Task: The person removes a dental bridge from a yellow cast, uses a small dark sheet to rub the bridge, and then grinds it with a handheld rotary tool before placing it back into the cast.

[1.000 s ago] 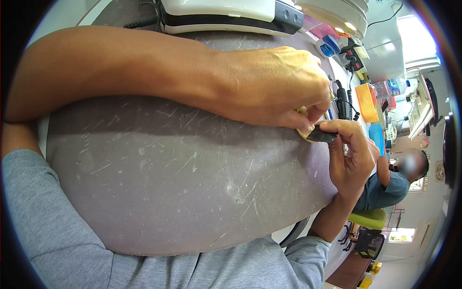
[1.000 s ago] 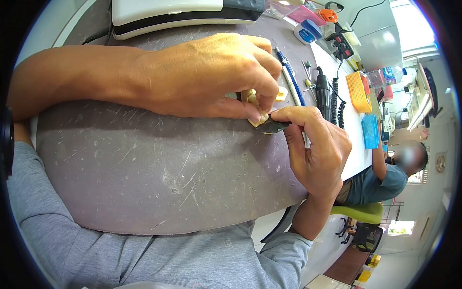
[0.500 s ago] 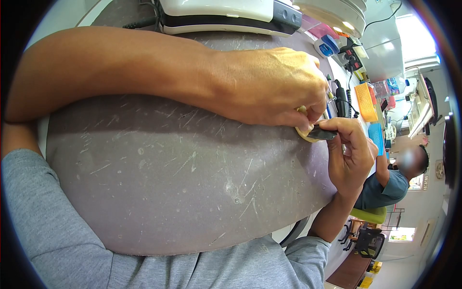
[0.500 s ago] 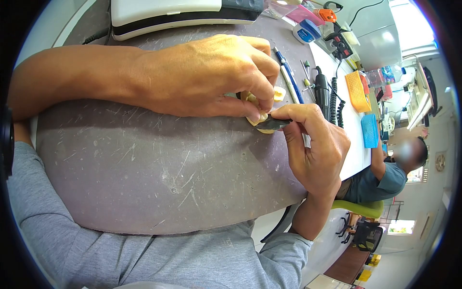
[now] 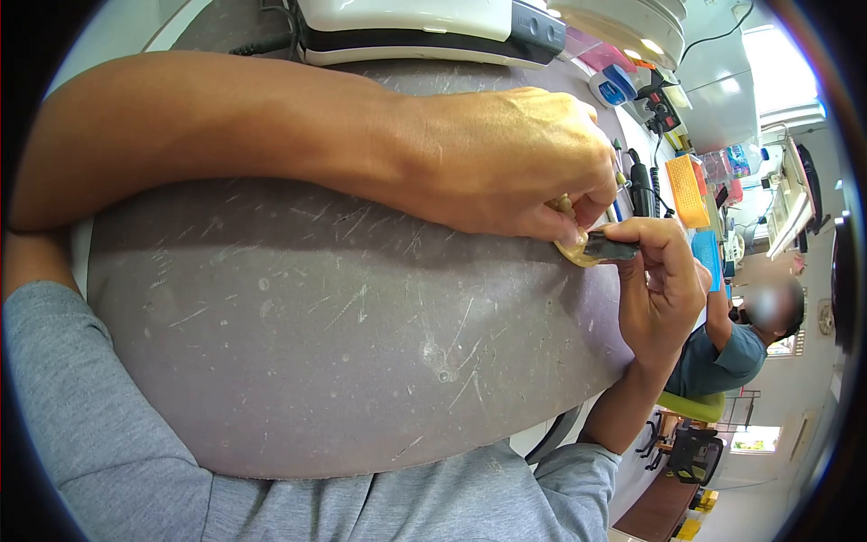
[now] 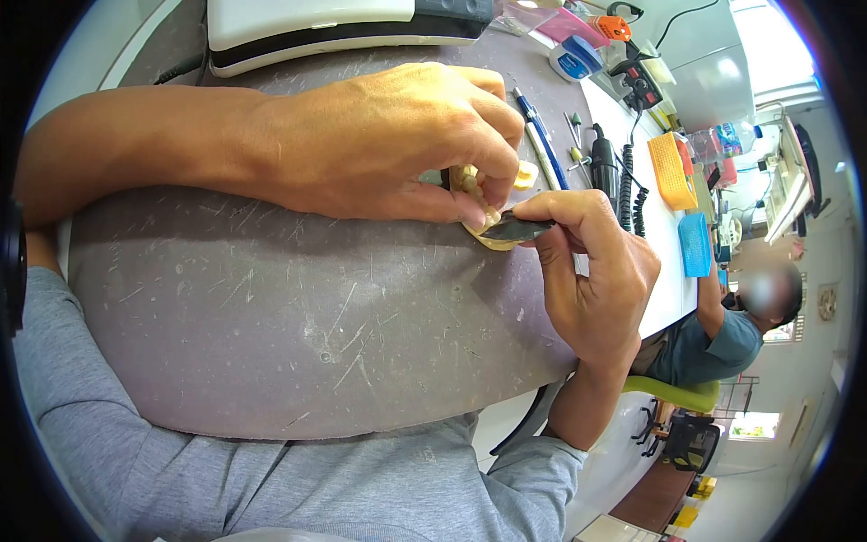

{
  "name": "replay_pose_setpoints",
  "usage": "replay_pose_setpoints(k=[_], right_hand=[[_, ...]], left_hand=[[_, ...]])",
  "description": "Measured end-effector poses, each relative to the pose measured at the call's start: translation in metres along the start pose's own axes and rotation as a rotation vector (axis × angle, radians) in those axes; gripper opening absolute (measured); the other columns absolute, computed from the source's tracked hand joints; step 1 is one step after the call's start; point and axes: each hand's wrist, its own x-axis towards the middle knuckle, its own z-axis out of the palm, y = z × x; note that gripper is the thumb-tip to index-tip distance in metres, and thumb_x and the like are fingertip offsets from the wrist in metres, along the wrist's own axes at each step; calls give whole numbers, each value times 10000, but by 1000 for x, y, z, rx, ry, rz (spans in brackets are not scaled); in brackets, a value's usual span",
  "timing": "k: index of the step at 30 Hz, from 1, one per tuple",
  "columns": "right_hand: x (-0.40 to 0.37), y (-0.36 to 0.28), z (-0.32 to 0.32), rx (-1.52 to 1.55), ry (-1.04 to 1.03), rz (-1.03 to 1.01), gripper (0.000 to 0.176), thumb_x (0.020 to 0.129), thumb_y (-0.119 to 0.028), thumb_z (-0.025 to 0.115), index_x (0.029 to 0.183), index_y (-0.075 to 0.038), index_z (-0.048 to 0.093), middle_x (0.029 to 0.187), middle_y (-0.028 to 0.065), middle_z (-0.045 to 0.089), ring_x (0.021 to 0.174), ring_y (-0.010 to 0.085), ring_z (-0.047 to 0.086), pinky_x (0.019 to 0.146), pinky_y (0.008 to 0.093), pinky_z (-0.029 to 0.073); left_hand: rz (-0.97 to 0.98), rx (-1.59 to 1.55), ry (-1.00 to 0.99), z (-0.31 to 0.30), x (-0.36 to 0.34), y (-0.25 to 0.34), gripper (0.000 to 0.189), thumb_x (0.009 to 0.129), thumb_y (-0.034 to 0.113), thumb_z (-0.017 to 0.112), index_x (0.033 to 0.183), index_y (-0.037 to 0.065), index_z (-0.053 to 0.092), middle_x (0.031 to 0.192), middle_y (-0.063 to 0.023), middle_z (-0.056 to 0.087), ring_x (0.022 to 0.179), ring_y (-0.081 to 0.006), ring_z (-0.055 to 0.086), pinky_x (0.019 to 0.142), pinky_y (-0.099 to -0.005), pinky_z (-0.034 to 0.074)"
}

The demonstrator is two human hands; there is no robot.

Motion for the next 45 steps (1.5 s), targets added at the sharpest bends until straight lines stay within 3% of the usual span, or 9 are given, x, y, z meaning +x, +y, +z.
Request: replay_pose_setpoints(k=[7, 11, 13, 17, 19, 28, 37, 40, 45], right_hand=[[6, 12, -3, 79, 171, 133, 112, 915, 96, 625, 994, 54, 692, 905, 99, 731, 807, 138, 736, 735, 258, 577], [17, 16, -7, -239, -59, 3, 216, 876, 110, 599, 1023, 13, 724, 1044, 129, 730, 920, 233, 729, 826, 308, 553], [14, 15, -7, -208, -74, 92, 277, 855, 115, 591, 1058, -13, 730, 1081, 133, 721, 969, 273, 706, 866, 330, 534], [14, 14, -6, -335, 92, -2, 265, 877, 100, 597, 1067, -18, 738, 1077, 133, 724, 954, 271, 709, 847, 341, 541], [14, 19, -7, -416, 205, -66, 249, 883, 90, 606, 1061, -21, 740, 1080, 133, 725, 952, 271, 708, 843, 344, 542], [13, -1, 2, -219, 32, 112, 248, 877, -34, 709, 1125, -47, 703, 1143, 131, 702, 999, 256, 685, 745, 337, 554], [48, 12, -5, -344, -43, 111, 125, 908, -72, 678, 1022, -25, 698, 1058, 114, 710, 861, 249, 690, 748, 346, 550], [51, 9, -7, -43, 60, 212, 131, 951, -96, 665, 1033, -10, 717, 978, 58, 732, 875, 120, 664, 770, 292, 534], [36, 10, 2, 222, 26, 199, 146, 947, -109, 695, 1014, 19, 721, 977, 61, 727, 916, 125, 676, 826, 280, 540]], left_hand=[[-48, -20, -73, -1, 4, -1, 138, 872, 175, 739, 897, 44, 704, 961, -104, 672, 1031, -286, 588, 878, -413, 486], [2, 57, -28, 2, 3, -1, 148, 880, 185, 736, 932, 51, 701, 979, -98, 669, 1017, -284, 588, 868, -412, 483], [2, 86, -68, 0, 1, -1, 203, 870, 153, 743, 1043, 60, 690, 1050, -103, 661, 1055, -295, 595, 908, -408, 491], [79, 56, 83, -3, -4, -4, 265, 879, 194, 728, 1079, 26, 678, 1083, -166, 659, 1065, -357, 625, 949, -445, 483], [-43, 119, 26, -8, -5, -5, 401, 836, 74, 760, 1219, 59, 641, 1161, -125, 634, 1139, -314, 603, 1018, -409, 485], [-1, 162, 14, -11, -14, 3, 240, 828, 11, 726, 1001, 33, 561, 1127, -127, 575, 1058, -335, 615, 924, -430, 501], [-131, 121, 63, -14, -18, 5, 221, 890, 2, 665, 1074, 12, 544, 1081, -136, 604, 995, -317, 638, 860, -422, 510], [-196, 52, 63, -18, -17, 3, 200, 931, 31, 639, 1105, -7, 547, 1052, -153, 641, 965, -309, 662, 859, -411, 523], [-262, -17, 33, -21, -13, 1, 188, 953, 65, 634, 1098, -26, 558, 1039, -158, 668, 984, -282, 690, 906, -384, 549]])
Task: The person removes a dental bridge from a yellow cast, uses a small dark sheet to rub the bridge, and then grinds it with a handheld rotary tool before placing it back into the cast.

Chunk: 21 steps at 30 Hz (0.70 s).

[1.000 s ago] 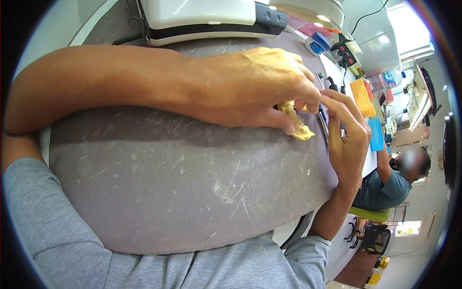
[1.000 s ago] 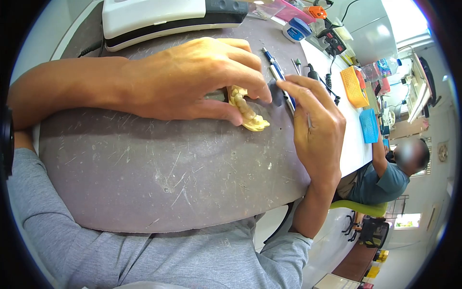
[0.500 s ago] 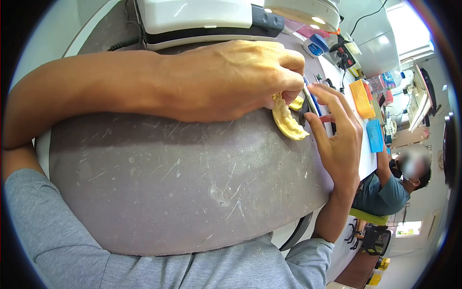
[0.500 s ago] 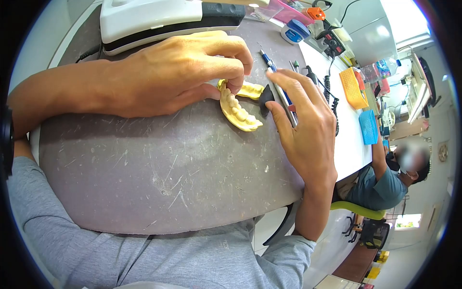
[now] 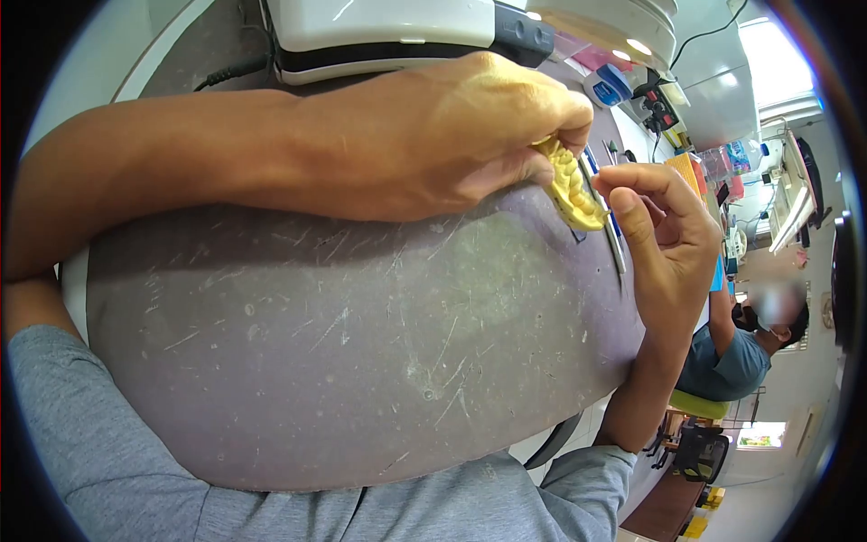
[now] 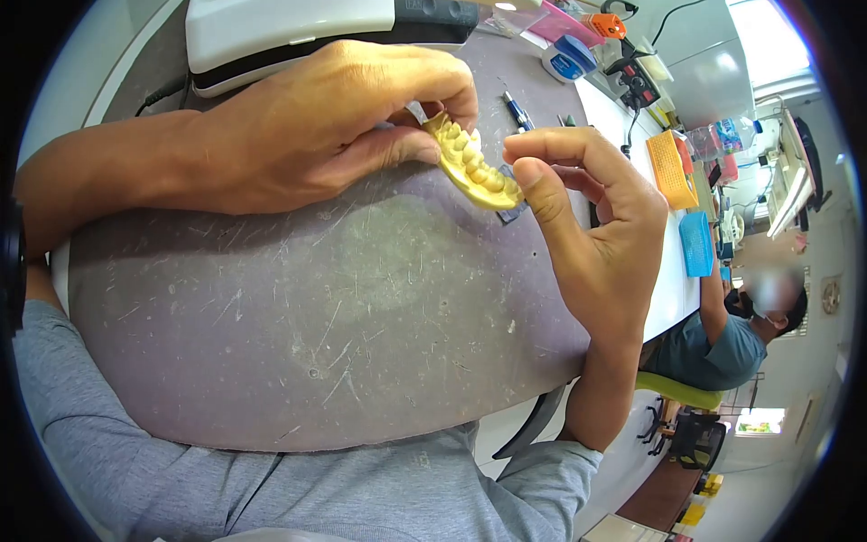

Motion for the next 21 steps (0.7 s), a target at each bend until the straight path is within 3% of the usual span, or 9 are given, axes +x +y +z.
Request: replay_pose_setpoints(k=[7, 12, 21], right_hand=[[-4, -6, 2, 130, -54, 75, 161, 900, -83, 756, 1009, 29, 719, 974, 81, 726, 889, 126, 691, 846, 266, 546], [-7, -16, 1, 201, -111, 179, 169, 880, -85, 780, 995, 27, 726, 940, 76, 732, 865, 120, 698, 831, 259, 547], [-10, -7, 1, 164, -178, 185, 139, 876, -85, 784, 963, 17, 745, 893, 79, 738, 821, 115, 699, 777, 245, 537]], left_hand=[[-13, 13, 22, 0, 2, 2, 245, 920, 88, 677, 1121, -10, 578, 1042, -151, 695, 1006, -287, 711, 893, -373, 566], [273, 45, 135, 6, 0, -2, 319, 847, 89, 737, 1111, 25, 569, 1012, -133, 683, 965, -295, 708, 852, -368, 574], [398, 110, 156, 11, 1, -7, 364, 813, 120, 768, 1111, 44, 574, 974, -121, 663, 874, -305, 674, 779, -404, 535]])
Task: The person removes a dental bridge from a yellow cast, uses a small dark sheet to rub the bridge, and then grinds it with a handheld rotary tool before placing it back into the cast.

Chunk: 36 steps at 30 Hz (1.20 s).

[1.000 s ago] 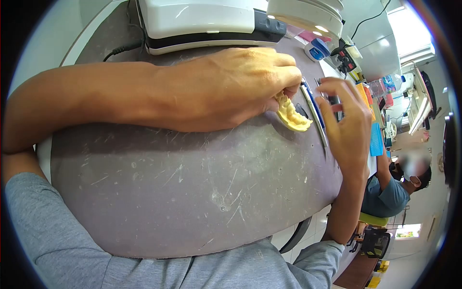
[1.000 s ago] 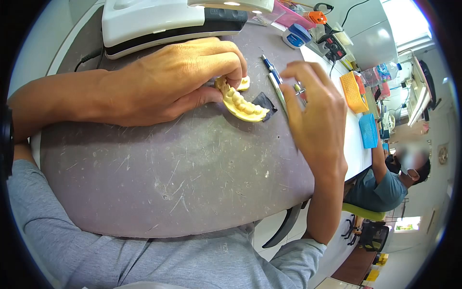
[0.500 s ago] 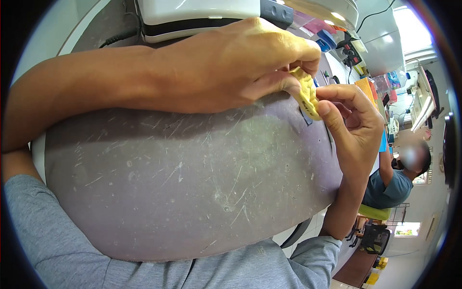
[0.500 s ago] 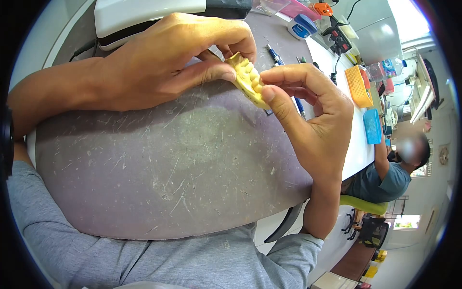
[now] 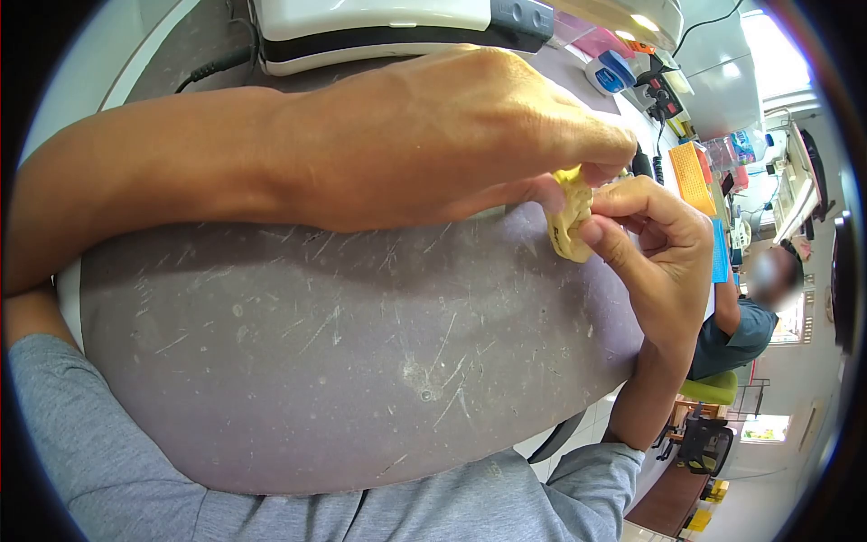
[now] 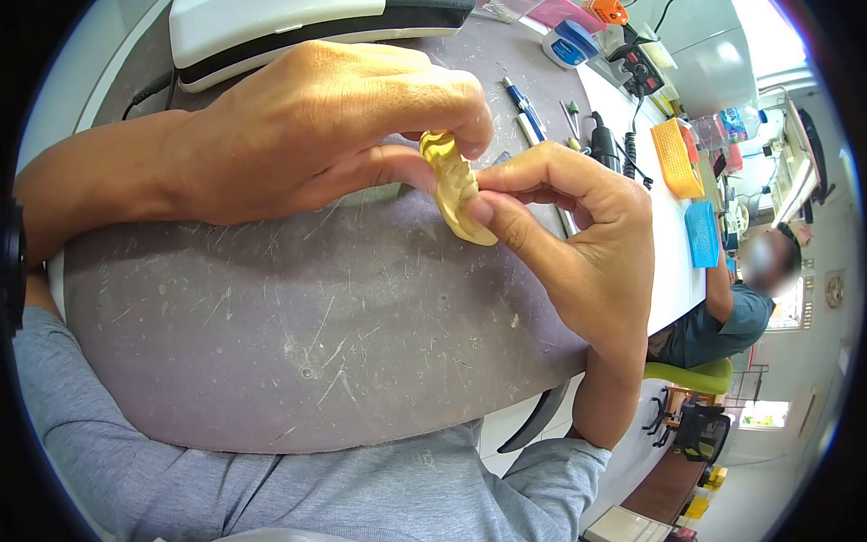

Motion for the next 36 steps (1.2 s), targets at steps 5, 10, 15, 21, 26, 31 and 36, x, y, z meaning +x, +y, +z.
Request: replay_pose_setpoints(k=[5, 10, 15, 21, 26, 31, 36], right_hand=[[-1, -1, 1, -64, -11, -64, 152, 864, -97, 793, 947, 22, 747, 860, 76, 735, 808, 108, 687, 765, 249, 530], [-4, -3, 2, -91, 9, -23, 173, 837, -90, 804, 958, 22, 750, 854, 75, 734, 811, 131, 687, 758, 260, 526], [-5, -2, 5, -191, -10, -175, 217, 786, -68, 826, 969, 22, 753, 872, 86, 732, 801, 161, 683, 755, 274, 525], [-6, -3, 5, -186, 6, -133, 223, 764, -52, 832, 962, 15, 756, 875, 93, 729, 802, 170, 685, 764, 282, 526], [-7, -3, 5, -298, 20, -223, 181, 768, -21, 812, 937, 17, 757, 867, 100, 734, 803, 174, 693, 752, 279, 520], [-9, -7, 8, -300, 42, -181, 171, 761, 14, 785, 930, 17, 756, 859, 104, 732, 798, 176, 696, 742, 280, 520], [-11, -9, 10, -368, 97, -212, 179, 749, 40, 757, 927, 21, 748, 860, 105, 728, 788, 178, 698, 741, 282, 522]], left_hand=[[-4, 24, 2, 1, 0, 0, 363, 804, 135, 776, 1102, 45, 587, 969, -118, 660, 892, -307, 671, 794, -401, 535], [19, 20, 38, 0, 3, 1, 271, 805, 9, 724, 1033, -5, 578, 903, -163, 696, 908, -358, 706, 789, -433, 557], [3, 32, 13, 1, -1, 1, 364, 788, 121, 788, 1090, 50, 598, 966, -108, 665, 890, -297, 676, 799, -390, 542], [-14, 15, -10, -1, 0, 2, 359, 772, 123, 795, 1069, 53, 604, 955, -94, 664, 879, -295, 671, 797, -393, 540], [-22, 31, -25, -2, 1, 4, 361, 761, 123, 799, 1056, 52, 602, 948, -91, 659, 876, -294, 665, 793, -399, 537], [-47, 14, -45, -3, 0, 5, 355, 764, 119, 794, 1053, 53, 600, 948, -92, 659, 874, -296, 661, 790, -406, 534], [-70, 24, -63, -5, -1, 7, 335, 788, 133, 784, 1055, 45, 602, 949, -94, 660, 875, -294, 662, 792, -401, 537]])
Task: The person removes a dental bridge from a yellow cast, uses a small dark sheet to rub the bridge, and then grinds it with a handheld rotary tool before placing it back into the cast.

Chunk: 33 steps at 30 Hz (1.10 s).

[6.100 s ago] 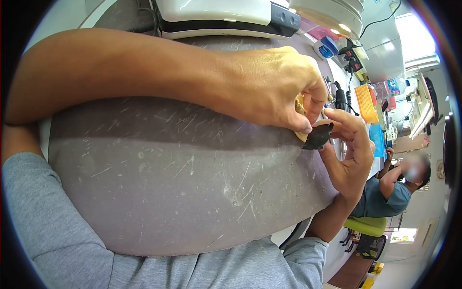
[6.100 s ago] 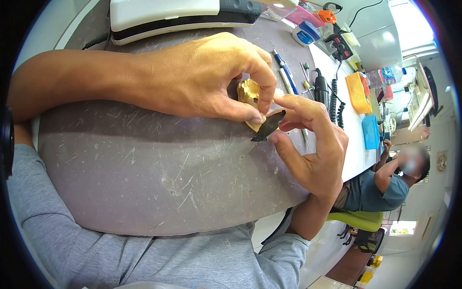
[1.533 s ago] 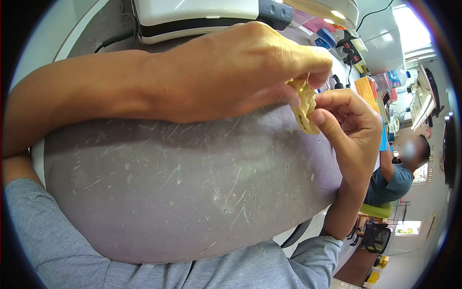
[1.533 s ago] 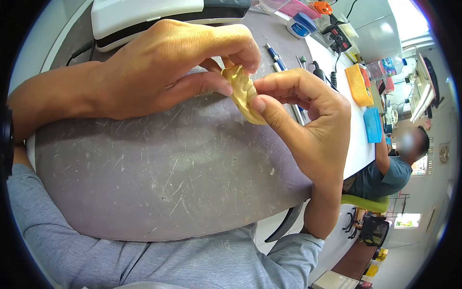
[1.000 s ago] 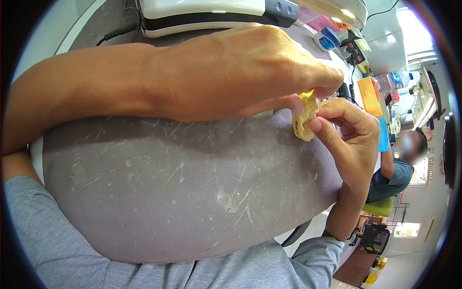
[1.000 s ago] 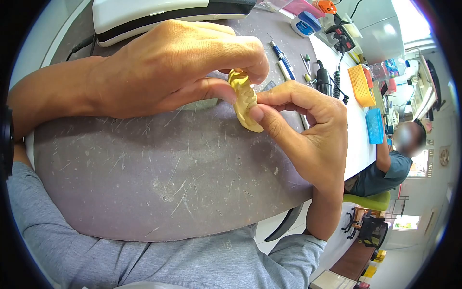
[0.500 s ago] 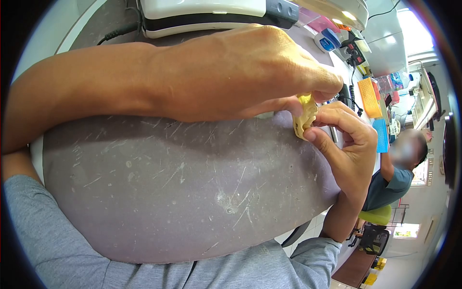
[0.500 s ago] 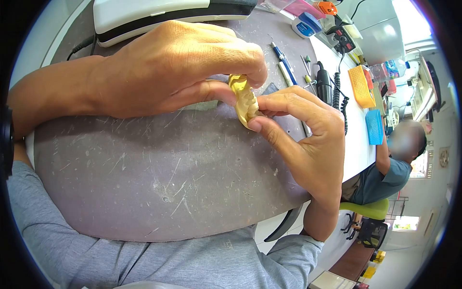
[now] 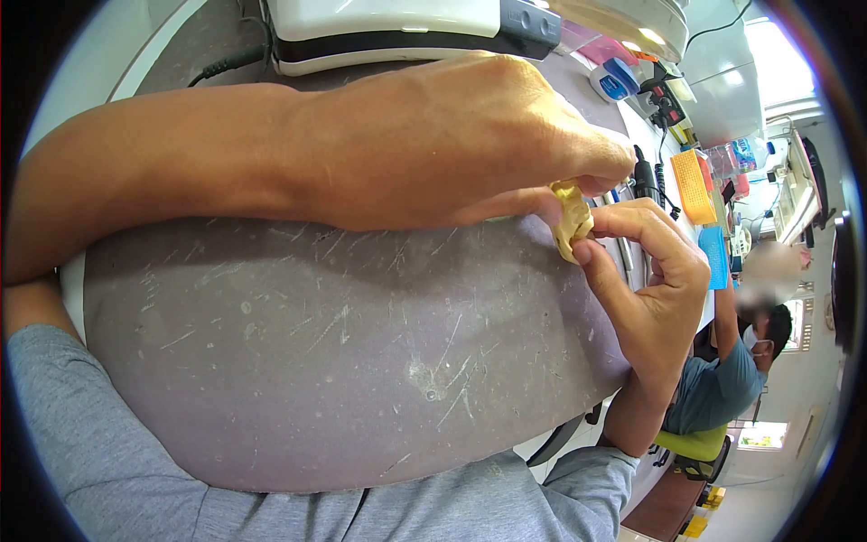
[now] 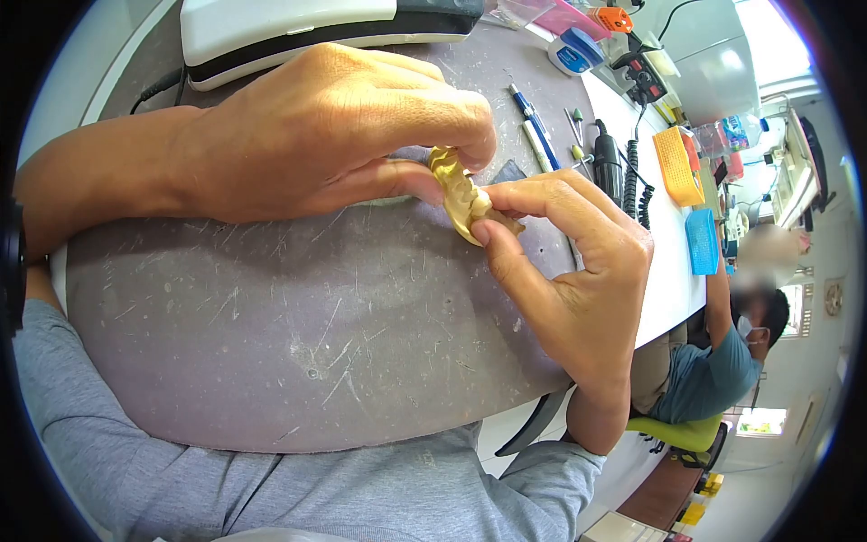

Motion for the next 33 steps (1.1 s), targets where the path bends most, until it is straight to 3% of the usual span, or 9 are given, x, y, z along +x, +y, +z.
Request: replay_pose_setpoints(k=[15, 21, 22, 24, 28, 33], right_hand=[[-4, 3, -1, 126, -4, 128, 154, 791, 3, 730, 942, 26, 711, 894, 84, 709, 864, 148, 686, 836, 283, 521], [-5, 7, -9, 435, 88, 225, 191, 907, -52, 713, 1060, 58, 681, 985, 96, 706, 895, 154, 676, 871, 288, 535], [-5, 11, -13, 579, 51, 267, 216, 928, -78, 708, 1089, 61, 677, 996, 107, 706, 902, 153, 675, 857, 288, 540], [-5, 22, -21, 781, -30, 301, 314, 974, -156, 684, 1175, 83, 648, 1022, 135, 705, 898, 146, 665, 799, 283, 552], [0, 37, -25, 1095, -105, 352, 395, 997, -173, 652, 1263, 110, 584, 1008, 142, 700, 847, 141, 639, 751, 259, 548], [2, 40, -23, 1166, -79, 372, 353, 977, -177, 688, 1203, 67, 571, 981, 149, 690, 832, 136, 647, 747, 247, 544]], left_hand=[[22, 41, -24, 1, -1, 1, 342, 793, 176, 790, 1038, 32, 600, 907, -116, 649, 851, -307, 650, 784, -401, 531], [-47, 104, 33, 1, -2, 2, 300, 794, 110, 782, 1014, 28, 593, 918, -116, 658, 877, -320, 662, 787, -402, 523], [-43, 105, 34, 0, -2, 2, 300, 794, 110, 782, 1014, 28, 593, 918, -116, 658, 877, -320, 662, 787, -402, 523], [-228, 233, -12, -2, -3, 2, 283, 800, 71, 772, 1015, 35, 592, 924, -119, 661, 890, -318, 667, 782, -406, 517], [-233, 288, 21, -3, -3, -2, 273, 806, 54, 763, 1015, 47, 588, 927, -115, 661, 887, -312, 666, 776, -409, 513], [-163, 249, 90, 1, -4, -3, 336, 810, 45, 759, 1095, 46, 581, 994, -119, 660, 934, -304, 664, 810, -407, 520]])
